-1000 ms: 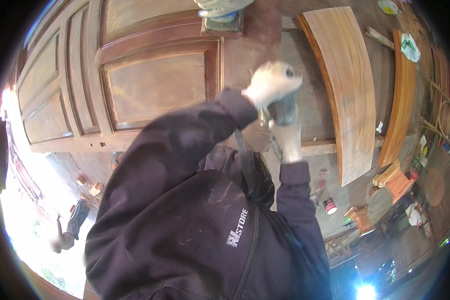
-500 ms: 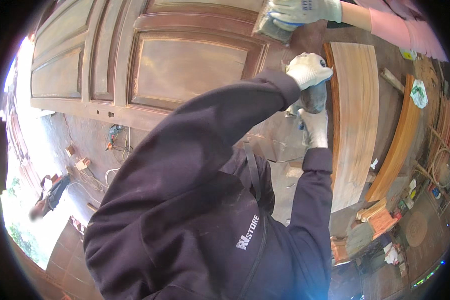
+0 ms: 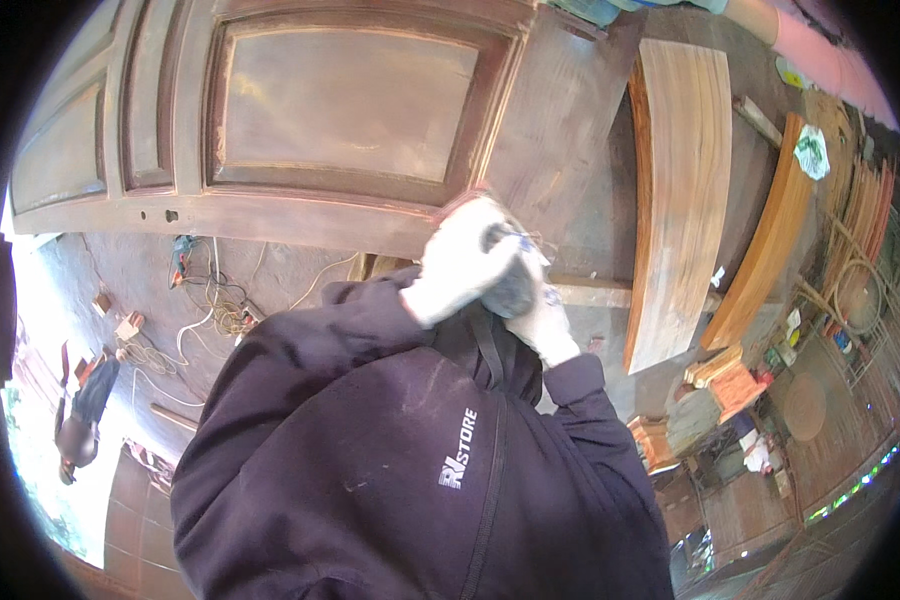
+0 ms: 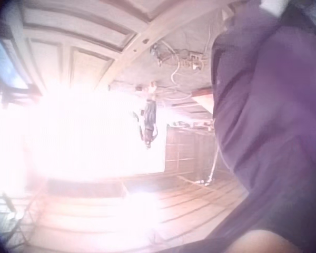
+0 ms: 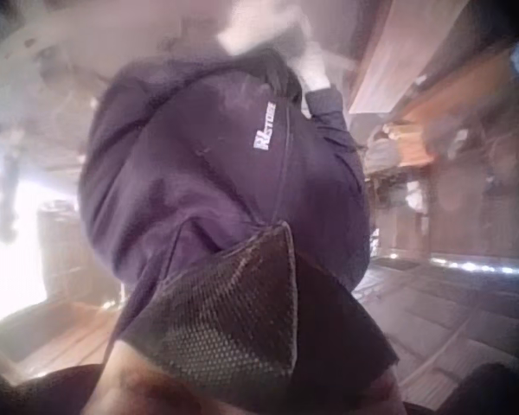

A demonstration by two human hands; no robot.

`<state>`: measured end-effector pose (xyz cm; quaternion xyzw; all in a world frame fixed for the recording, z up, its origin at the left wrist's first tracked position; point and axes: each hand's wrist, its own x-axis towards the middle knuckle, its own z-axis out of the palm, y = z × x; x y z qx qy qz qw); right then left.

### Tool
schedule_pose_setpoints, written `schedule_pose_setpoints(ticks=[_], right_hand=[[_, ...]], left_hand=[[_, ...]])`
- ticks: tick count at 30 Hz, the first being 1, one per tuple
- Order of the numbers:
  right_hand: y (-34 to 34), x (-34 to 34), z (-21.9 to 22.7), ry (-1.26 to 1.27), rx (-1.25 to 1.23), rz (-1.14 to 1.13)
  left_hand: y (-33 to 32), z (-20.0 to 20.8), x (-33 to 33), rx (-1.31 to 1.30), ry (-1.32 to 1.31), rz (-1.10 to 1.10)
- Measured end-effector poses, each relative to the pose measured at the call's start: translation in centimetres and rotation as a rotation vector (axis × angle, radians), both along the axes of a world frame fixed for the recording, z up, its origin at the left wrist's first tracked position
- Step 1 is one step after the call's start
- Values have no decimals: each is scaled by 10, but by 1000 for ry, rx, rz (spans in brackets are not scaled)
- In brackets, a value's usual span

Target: The person uses an electric sander to smooth the surface of a large wooden door. They move the sander across the panels and edges of the door while another person works nearby.

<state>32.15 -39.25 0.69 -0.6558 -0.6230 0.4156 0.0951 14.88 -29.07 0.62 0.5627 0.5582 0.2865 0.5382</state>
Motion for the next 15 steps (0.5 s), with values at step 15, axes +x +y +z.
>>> schedule_pose_setpoints(ticks=[15], right_hand=[[70, -151, 16, 53, 0, 543]], left_hand=[[-35, -31, -212, -176, -101, 585]])
